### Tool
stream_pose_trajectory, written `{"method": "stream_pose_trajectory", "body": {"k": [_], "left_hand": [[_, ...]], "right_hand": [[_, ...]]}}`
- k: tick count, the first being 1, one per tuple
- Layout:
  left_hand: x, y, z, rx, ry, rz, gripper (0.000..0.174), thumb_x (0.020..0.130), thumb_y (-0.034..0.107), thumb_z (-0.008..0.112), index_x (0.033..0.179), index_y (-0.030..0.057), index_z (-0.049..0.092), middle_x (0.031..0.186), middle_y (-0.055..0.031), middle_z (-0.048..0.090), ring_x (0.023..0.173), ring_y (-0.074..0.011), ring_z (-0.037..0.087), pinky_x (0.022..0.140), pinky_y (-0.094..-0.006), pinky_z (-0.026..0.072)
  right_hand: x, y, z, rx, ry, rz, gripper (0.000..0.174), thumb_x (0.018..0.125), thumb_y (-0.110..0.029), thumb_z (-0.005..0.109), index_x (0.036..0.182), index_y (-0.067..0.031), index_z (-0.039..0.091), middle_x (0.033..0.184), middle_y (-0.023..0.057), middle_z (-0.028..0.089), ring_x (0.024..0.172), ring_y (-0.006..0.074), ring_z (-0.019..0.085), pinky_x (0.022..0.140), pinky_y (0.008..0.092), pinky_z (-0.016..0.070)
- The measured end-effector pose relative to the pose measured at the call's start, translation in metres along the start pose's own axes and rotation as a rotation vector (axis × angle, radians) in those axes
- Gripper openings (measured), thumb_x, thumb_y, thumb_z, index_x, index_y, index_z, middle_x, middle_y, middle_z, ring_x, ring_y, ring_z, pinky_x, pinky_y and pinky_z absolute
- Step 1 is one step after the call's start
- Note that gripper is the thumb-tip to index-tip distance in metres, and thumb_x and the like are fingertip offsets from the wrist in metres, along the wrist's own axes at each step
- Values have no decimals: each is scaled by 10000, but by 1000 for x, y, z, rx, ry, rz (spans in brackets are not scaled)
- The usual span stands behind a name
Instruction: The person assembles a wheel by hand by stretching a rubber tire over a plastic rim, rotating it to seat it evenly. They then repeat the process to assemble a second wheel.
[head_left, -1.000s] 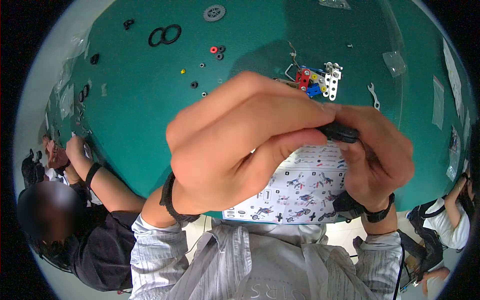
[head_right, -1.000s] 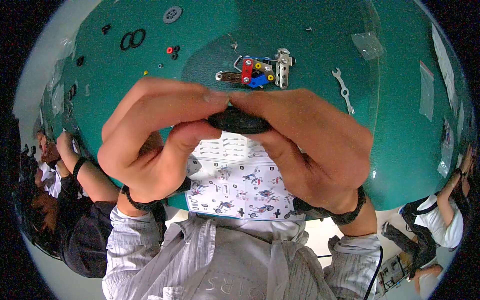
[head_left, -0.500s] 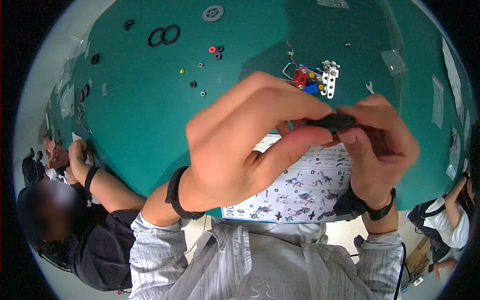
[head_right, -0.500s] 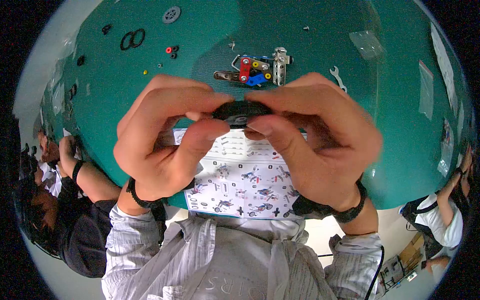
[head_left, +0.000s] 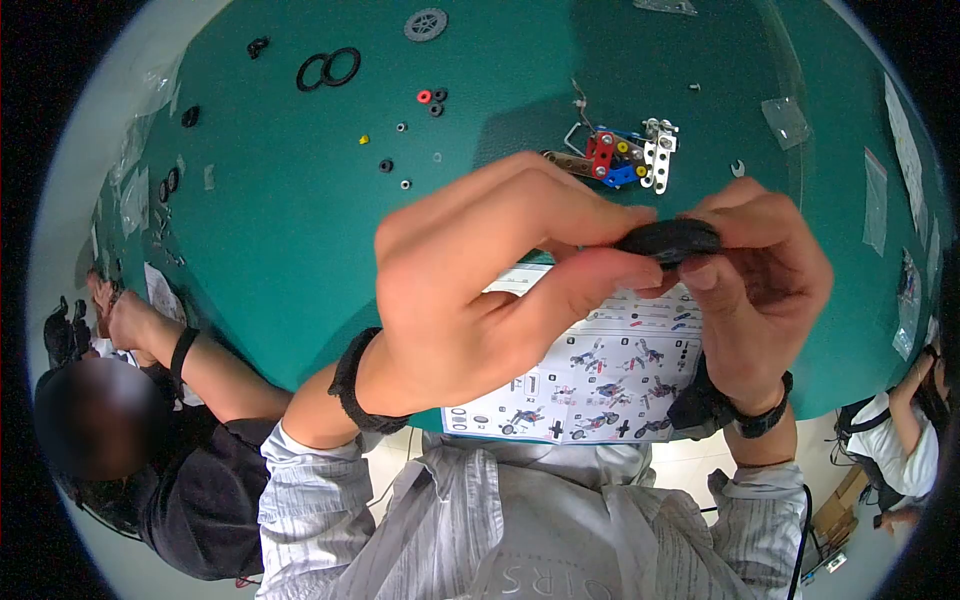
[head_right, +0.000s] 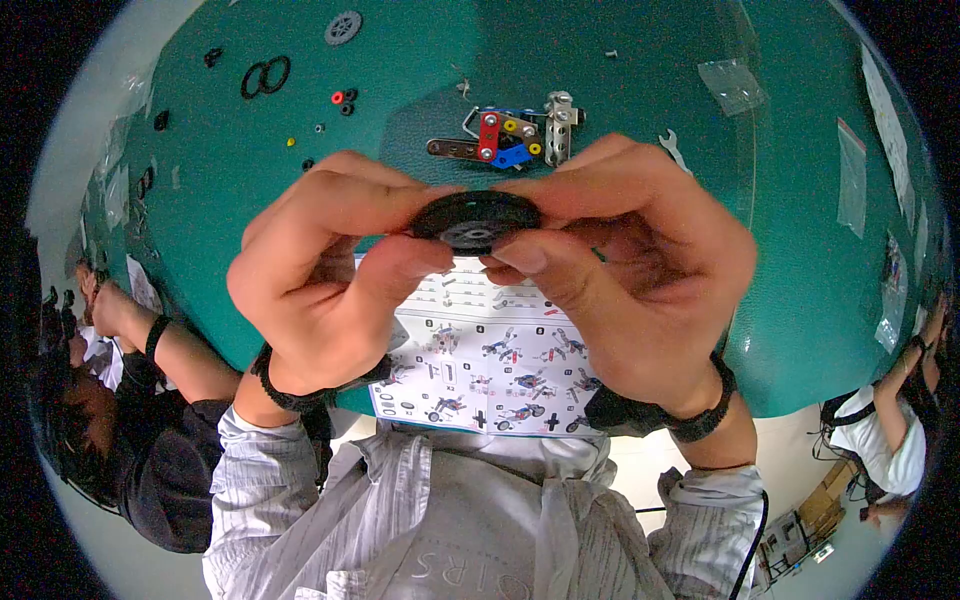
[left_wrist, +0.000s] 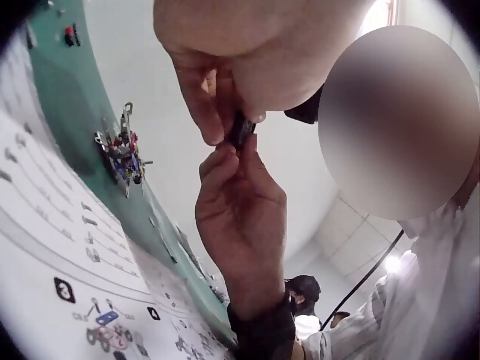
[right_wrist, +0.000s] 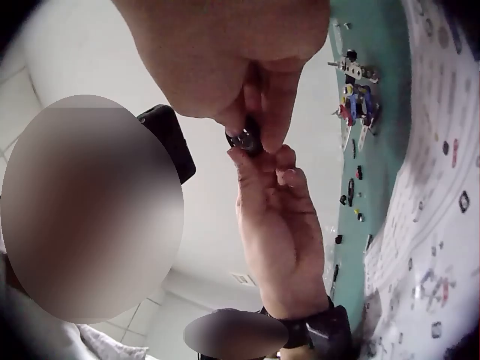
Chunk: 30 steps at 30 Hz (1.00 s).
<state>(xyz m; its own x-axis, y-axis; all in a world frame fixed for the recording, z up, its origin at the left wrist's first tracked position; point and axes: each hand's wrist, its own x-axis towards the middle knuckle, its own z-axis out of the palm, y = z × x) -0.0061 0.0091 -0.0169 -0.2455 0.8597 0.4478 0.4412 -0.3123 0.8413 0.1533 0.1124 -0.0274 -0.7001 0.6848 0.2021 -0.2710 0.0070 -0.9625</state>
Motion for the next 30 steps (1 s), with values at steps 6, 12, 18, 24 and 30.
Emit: {"method": "stream_pose_trajectory", "body": {"k": [6, 12, 18, 24, 30], "left_hand": [[1, 6, 0, -12, 41, -113, 220, 791, 82, 706, 899, -78, 599, 834, -157, 627, 697, -195, 577, 605, -265, 455], [3, 2, -8, 106, -45, 1, 222, 786, 83, 709, 899, -70, 594, 835, -151, 631, 739, -201, 570, 645, -271, 455], [4, -2, -4, 34, -52, 127, 235, 763, 92, 729, 888, -60, 601, 857, -150, 641, 755, -205, 587, 652, -276, 461], [4, 0, -2, 15, -45, 83, 280, 713, 122, 770, 866, -54, 615, 840, -137, 653, 726, -203, 594, 632, -275, 466], [3, 4, -3, -22, -42, 21, 300, 729, 159, 767, 866, -59, 614, 813, -132, 662, 678, -185, 591, 594, -262, 471]], "right_hand": [[-1, 3, -5, -73, -100, 12, 208, 814, -83, 674, 913, 53, 553, 872, 138, 558, 746, 160, 599, 616, 271, 559], [2, -1, -7, -119, -108, 35, 266, 834, -138, 663, 962, 70, 559, 905, 145, 573, 777, 176, 600, 671, 282, 551], [-1, -6, -8, -280, -71, -90, 301, 849, -193, 654, 977, 61, 556, 930, 157, 567, 791, 188, 602, 711, 297, 521], [-2, -4, -4, -236, -33, -115, 323, 853, -243, 652, 966, 35, 531, 928, 156, 559, 784, 182, 598, 688, 290, 513], [-3, -6, -4, -189, -59, -97, 340, 839, -248, 669, 963, 31, 516, 918, 161, 566, 768, 174, 589, 690, 281, 503]]}}
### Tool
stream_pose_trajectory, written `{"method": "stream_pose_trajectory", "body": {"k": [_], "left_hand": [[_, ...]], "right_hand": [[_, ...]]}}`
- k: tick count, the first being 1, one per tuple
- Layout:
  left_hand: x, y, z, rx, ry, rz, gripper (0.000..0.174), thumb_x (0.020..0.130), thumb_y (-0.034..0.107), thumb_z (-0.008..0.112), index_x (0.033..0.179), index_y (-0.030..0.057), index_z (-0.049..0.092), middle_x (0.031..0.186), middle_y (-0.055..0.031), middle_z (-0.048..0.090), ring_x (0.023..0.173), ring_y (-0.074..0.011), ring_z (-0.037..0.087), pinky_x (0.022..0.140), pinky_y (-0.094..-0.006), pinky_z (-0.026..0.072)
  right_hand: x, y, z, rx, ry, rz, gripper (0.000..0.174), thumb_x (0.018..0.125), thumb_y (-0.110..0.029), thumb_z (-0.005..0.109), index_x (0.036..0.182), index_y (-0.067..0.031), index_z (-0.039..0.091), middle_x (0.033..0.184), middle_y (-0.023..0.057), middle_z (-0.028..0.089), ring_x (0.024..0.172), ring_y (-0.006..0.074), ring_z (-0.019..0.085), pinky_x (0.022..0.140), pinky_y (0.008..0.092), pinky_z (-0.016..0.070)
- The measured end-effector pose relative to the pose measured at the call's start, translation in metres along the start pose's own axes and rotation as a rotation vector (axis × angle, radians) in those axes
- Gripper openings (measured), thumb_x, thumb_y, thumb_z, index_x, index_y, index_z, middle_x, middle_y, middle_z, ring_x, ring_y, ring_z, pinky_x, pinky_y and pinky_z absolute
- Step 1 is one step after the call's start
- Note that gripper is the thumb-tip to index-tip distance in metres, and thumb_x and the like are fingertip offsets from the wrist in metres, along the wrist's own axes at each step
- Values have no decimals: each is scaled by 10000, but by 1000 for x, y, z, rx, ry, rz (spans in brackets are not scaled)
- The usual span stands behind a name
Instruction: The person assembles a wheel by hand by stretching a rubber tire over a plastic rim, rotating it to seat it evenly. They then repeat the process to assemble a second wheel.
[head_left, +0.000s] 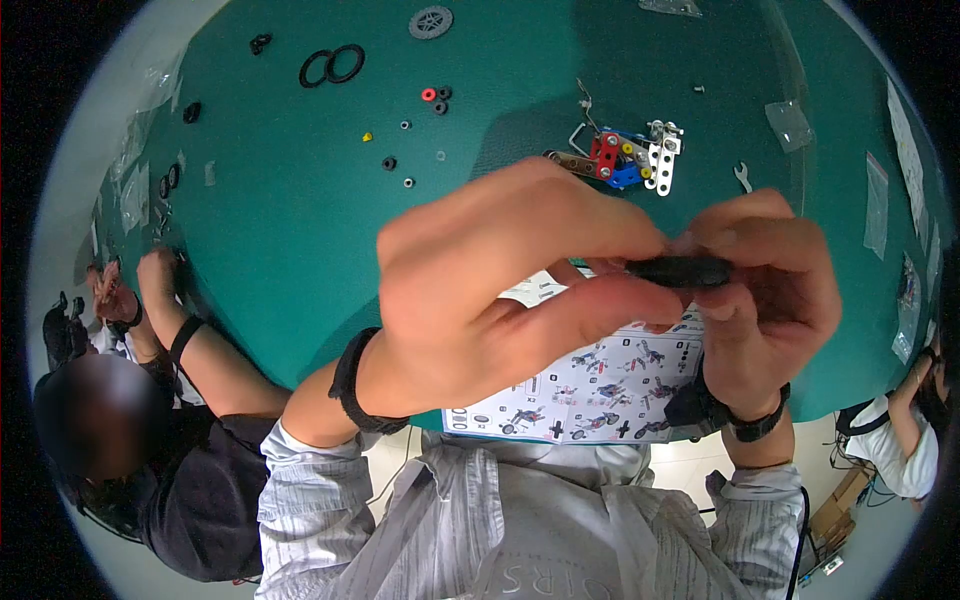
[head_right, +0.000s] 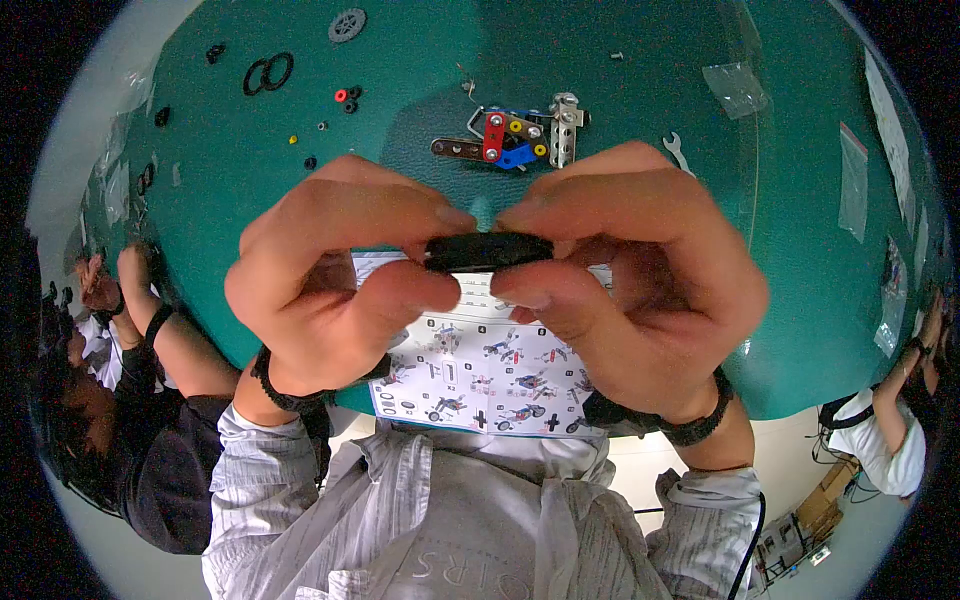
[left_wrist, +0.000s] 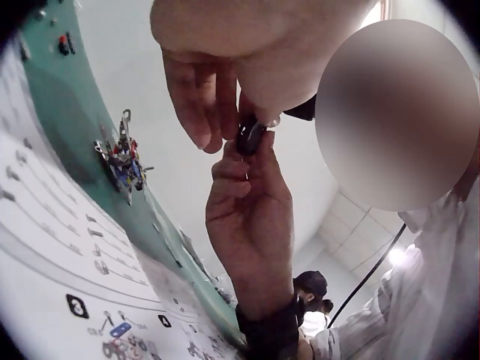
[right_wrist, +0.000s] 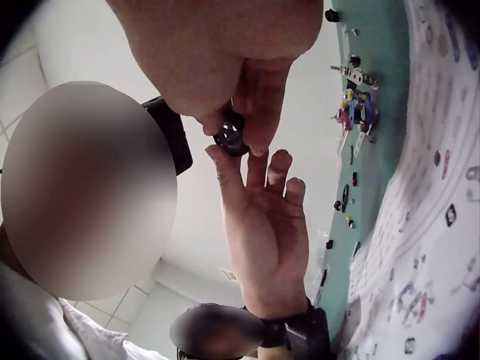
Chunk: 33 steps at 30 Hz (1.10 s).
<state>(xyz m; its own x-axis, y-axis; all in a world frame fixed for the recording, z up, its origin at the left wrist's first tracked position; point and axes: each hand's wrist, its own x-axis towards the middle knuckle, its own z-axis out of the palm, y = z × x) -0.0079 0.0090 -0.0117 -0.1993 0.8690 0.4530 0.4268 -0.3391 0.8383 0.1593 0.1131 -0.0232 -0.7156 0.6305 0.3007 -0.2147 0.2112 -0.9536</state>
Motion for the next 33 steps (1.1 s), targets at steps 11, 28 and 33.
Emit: {"method": "stream_pose_trajectory", "body": {"k": [11, 28, 33], "left_hand": [[3, 4, 2, -3, 26, -11, 285, 676, 77, 786, 862, -62, 621, 840, -144, 655, 710, -188, 593, 610, -271, 464], [2, -4, -1, 115, 74, 168, 190, 709, 49, 739, 844, -38, 636, 827, -160, 646, 684, -201, 602, 577, -271, 463], [3, -2, -4, 182, 53, 237, 199, 700, 30, 741, 859, -45, 647, 798, -151, 624, 650, -212, 595, 552, -277, 459]], "right_hand": [[0, 0, 0, 7, 12, 52, 263, 847, -158, 647, 965, 41, 521, 946, 160, 565, 797, 165, 574, 722, 278, 486], [3, 1, 1, 61, -13, 76, 240, 823, -117, 669, 944, 46, 540, 971, 164, 570, 854, 181, 576, 755, 278, 475], [5, -1, -1, -25, -51, 46, 261, 829, -165, 672, 936, 41, 551, 965, 166, 575, 843, 203, 582, 725, 283, 484]]}}
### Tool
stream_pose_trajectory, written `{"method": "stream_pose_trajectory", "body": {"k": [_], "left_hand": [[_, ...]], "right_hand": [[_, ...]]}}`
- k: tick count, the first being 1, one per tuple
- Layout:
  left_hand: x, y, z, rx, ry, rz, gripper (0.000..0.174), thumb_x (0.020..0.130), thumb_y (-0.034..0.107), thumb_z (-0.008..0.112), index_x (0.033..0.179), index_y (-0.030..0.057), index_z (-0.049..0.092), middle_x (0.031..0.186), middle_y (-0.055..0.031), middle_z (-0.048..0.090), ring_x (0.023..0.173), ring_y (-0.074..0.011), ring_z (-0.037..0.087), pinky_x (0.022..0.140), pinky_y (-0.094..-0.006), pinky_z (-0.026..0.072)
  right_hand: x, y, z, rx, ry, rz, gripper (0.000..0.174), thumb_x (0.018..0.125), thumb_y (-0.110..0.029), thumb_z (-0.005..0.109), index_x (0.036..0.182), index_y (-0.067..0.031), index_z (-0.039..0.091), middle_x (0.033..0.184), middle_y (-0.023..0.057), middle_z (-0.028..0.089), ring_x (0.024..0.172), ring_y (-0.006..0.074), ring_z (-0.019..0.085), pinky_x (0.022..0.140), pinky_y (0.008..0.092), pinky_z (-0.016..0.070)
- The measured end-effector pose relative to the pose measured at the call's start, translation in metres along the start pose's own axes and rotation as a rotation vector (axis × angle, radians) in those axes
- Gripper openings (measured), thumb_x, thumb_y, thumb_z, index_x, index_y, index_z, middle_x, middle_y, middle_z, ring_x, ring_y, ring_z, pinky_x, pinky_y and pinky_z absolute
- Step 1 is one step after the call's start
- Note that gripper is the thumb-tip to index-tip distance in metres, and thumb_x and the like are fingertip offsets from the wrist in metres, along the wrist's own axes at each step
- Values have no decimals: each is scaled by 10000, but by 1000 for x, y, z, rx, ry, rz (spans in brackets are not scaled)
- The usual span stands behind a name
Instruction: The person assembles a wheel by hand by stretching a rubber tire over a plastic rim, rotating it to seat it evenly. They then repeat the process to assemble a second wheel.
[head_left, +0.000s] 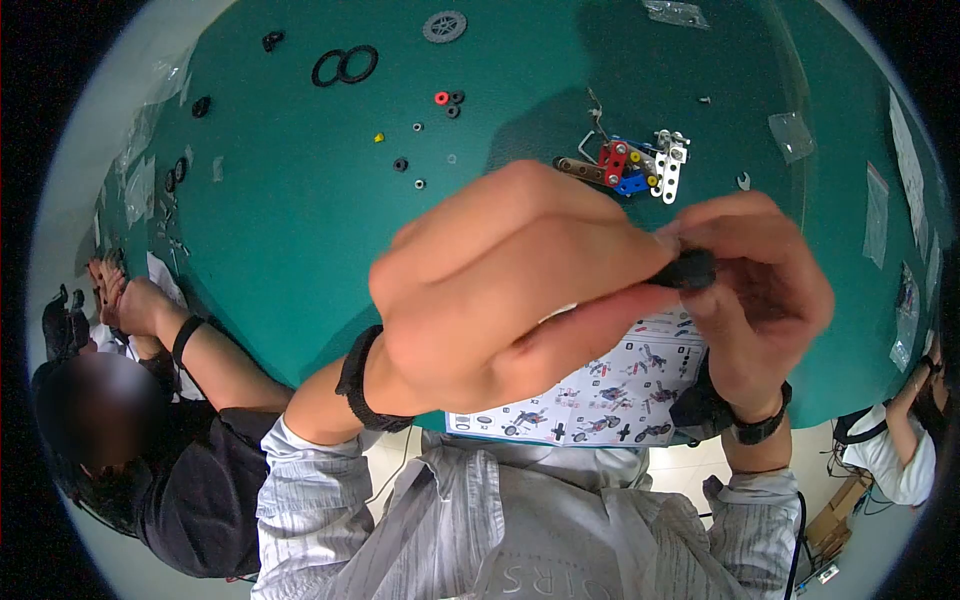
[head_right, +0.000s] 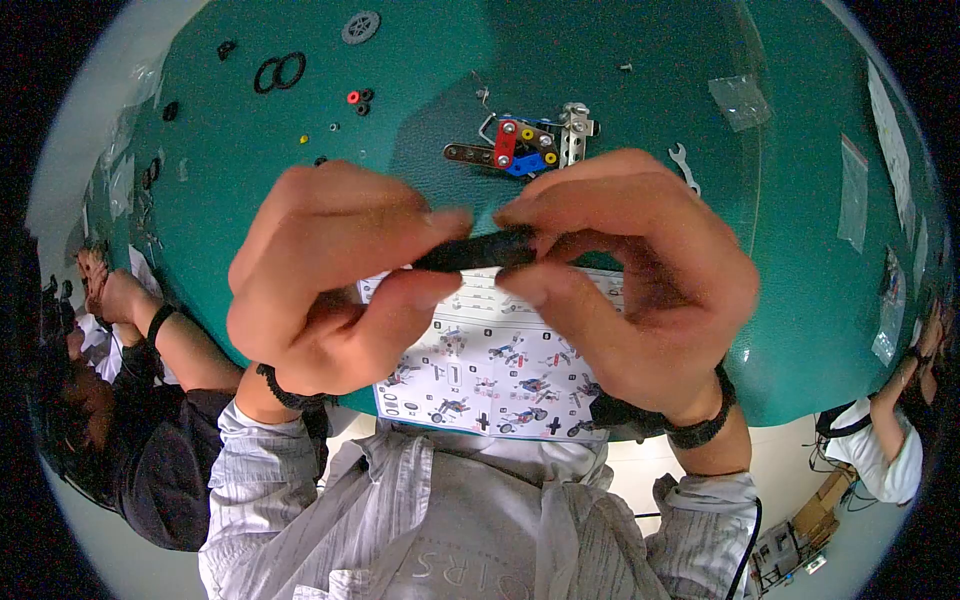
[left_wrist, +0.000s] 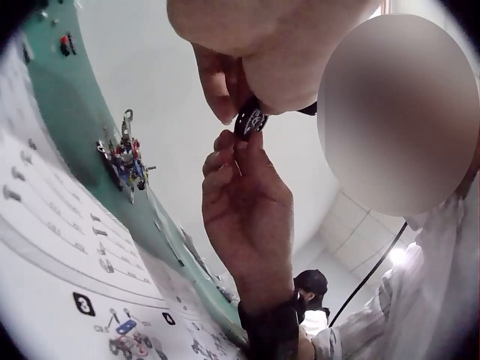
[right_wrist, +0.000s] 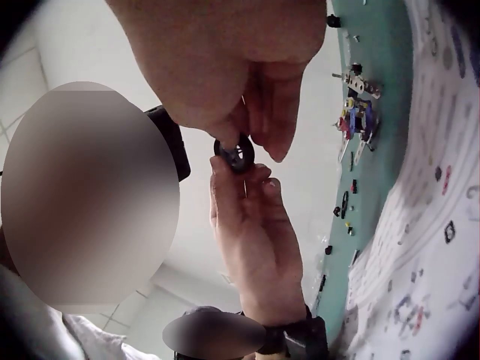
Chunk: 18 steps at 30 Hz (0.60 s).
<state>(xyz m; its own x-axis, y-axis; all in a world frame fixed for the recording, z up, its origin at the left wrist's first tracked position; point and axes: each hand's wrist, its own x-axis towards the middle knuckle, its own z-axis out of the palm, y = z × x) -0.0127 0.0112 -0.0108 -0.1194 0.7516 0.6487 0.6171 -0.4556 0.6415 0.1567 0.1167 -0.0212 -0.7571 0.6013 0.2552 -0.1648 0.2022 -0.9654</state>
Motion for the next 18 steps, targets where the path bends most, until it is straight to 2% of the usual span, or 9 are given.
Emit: {"method": "stream_pose_trajectory", "body": {"k": [2, 5, 11, 18], "left_hand": [[-2, -1, 4, -15, 2, 26, 217, 691, 26, 749, 868, -51, 650, 791, -150, 616, 641, -212, 591, 538, -279, 455], [-6, -4, 6, -26, -1, 76, 256, 679, 52, 772, 875, -56, 649, 789, -153, 611, 630, -208, 588, 519, -279, 450], [-6, -3, 7, -85, 7, 67, 322, 671, 117, 796, 890, -54, 634, 791, -154, 609, 614, -200, 586, 500, -270, 450], [-12, 0, 12, -80, -3, 69, 281, 683, 67, 782, 883, -45, 619, 804, -153, 611, 646, -209, 595, 538, -291, 464]], "right_hand": [[0, 2, -4, -127, -35, -152, 271, 834, -197, 668, 929, 31, 556, 948, 166, 577, 823, 200, 581, 703, 279, 486], [2, 3, -9, -230, -72, -279, 281, 842, -237, 660, 911, 15, 556, 917, 165, 577, 780, 185, 573, 660, 267, 480], [-1, -1, -8, -277, -59, -288, 297, 865, -276, 627, 894, 4, 534, 874, 155, 569, 715, 151, 547, 600, 236, 447], [-5, -2, -2, -313, -56, -285, 281, 893, -262, 587, 908, 12, 526, 887, 167, 557, 712, 157, 547, 603, 241, 439]]}}
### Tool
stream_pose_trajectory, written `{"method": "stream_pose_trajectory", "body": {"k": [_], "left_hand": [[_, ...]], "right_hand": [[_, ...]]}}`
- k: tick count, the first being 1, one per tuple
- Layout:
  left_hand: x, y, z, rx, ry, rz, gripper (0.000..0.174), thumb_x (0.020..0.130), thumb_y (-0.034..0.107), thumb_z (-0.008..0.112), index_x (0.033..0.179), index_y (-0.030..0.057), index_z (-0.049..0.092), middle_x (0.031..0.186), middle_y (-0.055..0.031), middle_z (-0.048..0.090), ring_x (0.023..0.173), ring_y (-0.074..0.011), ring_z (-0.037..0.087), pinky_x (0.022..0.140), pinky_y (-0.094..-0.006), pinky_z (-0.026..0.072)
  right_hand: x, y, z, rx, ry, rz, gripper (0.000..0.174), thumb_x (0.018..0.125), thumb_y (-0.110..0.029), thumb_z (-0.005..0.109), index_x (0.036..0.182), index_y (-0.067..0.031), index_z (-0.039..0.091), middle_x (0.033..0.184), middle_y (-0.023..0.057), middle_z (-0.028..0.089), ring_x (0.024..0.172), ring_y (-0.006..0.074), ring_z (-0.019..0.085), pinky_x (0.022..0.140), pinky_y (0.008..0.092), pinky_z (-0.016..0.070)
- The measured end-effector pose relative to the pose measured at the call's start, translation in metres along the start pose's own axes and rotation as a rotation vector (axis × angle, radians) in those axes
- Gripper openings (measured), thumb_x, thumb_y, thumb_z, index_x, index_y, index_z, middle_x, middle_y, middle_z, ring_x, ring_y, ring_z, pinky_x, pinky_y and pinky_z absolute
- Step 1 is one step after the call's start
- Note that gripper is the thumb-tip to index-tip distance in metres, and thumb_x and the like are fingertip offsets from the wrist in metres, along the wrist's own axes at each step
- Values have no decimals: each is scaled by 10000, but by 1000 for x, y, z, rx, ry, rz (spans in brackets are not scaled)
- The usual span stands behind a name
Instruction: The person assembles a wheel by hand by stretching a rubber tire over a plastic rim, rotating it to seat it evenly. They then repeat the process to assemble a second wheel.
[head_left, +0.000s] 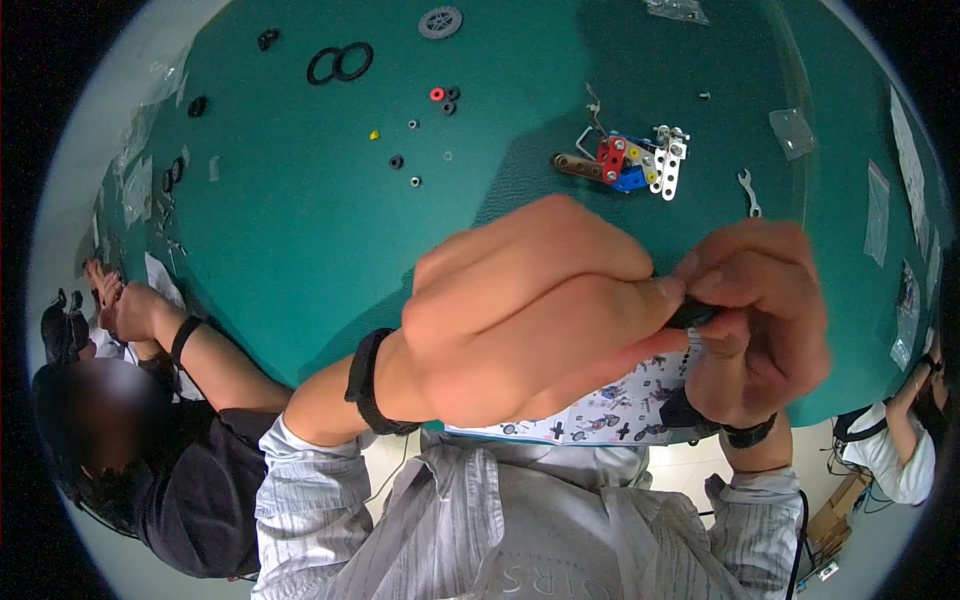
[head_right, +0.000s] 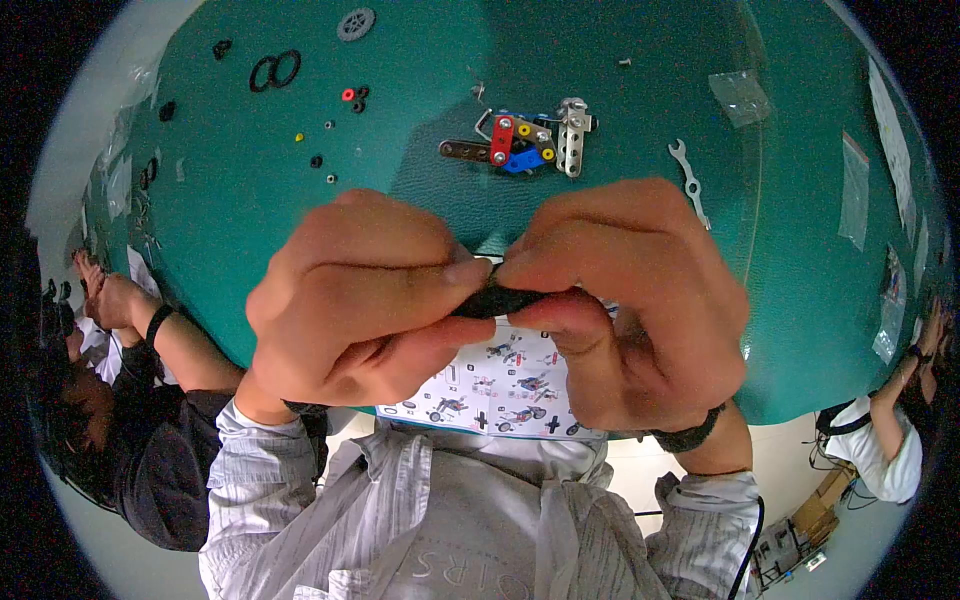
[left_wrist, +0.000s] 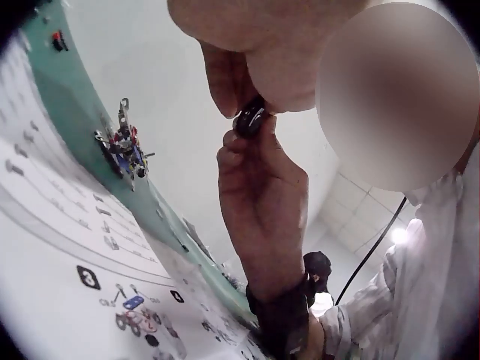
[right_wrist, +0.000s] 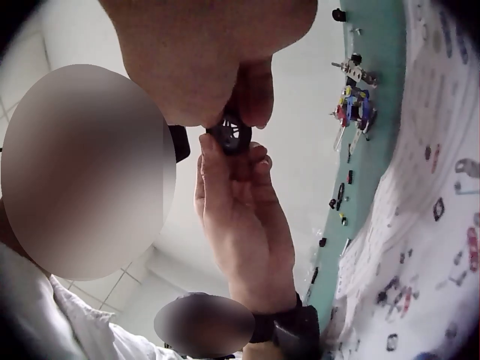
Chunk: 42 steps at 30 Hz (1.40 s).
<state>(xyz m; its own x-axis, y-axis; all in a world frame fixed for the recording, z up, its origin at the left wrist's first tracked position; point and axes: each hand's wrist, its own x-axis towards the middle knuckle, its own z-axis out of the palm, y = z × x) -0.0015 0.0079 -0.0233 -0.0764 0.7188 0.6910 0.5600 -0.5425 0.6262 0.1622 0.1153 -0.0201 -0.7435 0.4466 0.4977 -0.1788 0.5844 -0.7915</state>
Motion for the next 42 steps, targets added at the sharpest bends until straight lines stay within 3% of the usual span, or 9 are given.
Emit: {"method": "stream_pose_trajectory", "body": {"k": [11, 16, 23, 25, 28, 31, 34, 40, 42], "left_hand": [[8, -8, -6, -91, -15, -61, 223, 864, 163, 628, 947, -39, 580, 917, -210, 619, 763, -256, 640, 654, -318, 525], [6, -6, -4, -143, -27, -156, 217, 869, 152, 622, 951, -42, 572, 942, -226, 622, 802, -267, 642, 693, -313, 523], [11, -8, -9, -78, -112, -74, 254, 835, 142, 667, 978, -50, 581, 923, -202, 629, 793, -244, 638, 675, -292, 508], [9, -2, -7, -143, -49, -214, 238, 830, 125, 671, 974, -44, 585, 900, -175, 630, 781, -214, 628, 667, -284, 501], [9, 17, -2, -297, 55, -549, 190, 832, 83, 654, 960, -37, 582, 867, -139, 626, 749, -167, 610, 644, -271, 494], [8, 14, -1, -393, 76, -625, 181, 836, 50, 627, 970, -49, 558, 870, -131, 624, 694, -150, 615, 576, -250, 502], [7, 15, 2, -514, 135, -757, 216, 833, 37, 623, 1002, -62, 535, 895, -134, 628, 676, -145, 624, 525, -241, 513], [13, 17, -4, -351, 37, -735, 336, 791, -13, 653, 1096, -57, 519, 961, -144, 634, 727, -153, 631, 567, -244, 521], [10, 11, -2, -224, 12, -580, 396, 753, -25, 688, 1112, -47, 524, 990, -144, 634, 758, -151, 628, 604, -242, 515]], "right_hand": [[2, 5, 2, 92, 98, -24, 348, 759, -209, 743, 935, 17, 544, 872, 151, 569, 738, 203, 554, 626, 292, 439], [6, 9, -2, 52, 64, -81, 367, 696, -194, 788, 905, 6, 562, 860, 130, 569, 720, 206, 555, 606, 296, 428], [9, 4, -11, -77, 5, -123, 390, 656, -217, 808, 878, 10, 580, 861, 118, 571, 714, 200, 548, 604, 291, 422], [8, 4, -8, -47, 29, -100, 423, 639, -218, 819, 894, 22, 581, 868, 117, 572, 732, 196, 546, 617, 289, 426], [7, 2, -5, 81, 56, 43, 466, 625, -206, 832, 929, 40, 580, 885, 117, 571, 764, 188, 542, 649, 287, 432], [5, 2, -3, 342, 50, 281, 460, 643, -178, 825, 952, 53, 575, 899, 119, 569, 775, 178, 546, 661, 280, 448], [6, 6, -1, 525, 87, 395, 401, 694, -148, 784, 961, 62, 570, 887, 113, 570, 733, 162, 574, 589, 250, 490], [4, 4, 5, 646, 151, 573, 254, 809, -103, 652, 979, 68, 574, 864, 92, 570, 665, 135, 608, 446, 214, 527], [5, 3, 3, 625, 158, 601, 223, 831, -84, 619, 991, 65, 579, 868, 88, 569, 672, 132, 606, 453, 223, 529]]}}
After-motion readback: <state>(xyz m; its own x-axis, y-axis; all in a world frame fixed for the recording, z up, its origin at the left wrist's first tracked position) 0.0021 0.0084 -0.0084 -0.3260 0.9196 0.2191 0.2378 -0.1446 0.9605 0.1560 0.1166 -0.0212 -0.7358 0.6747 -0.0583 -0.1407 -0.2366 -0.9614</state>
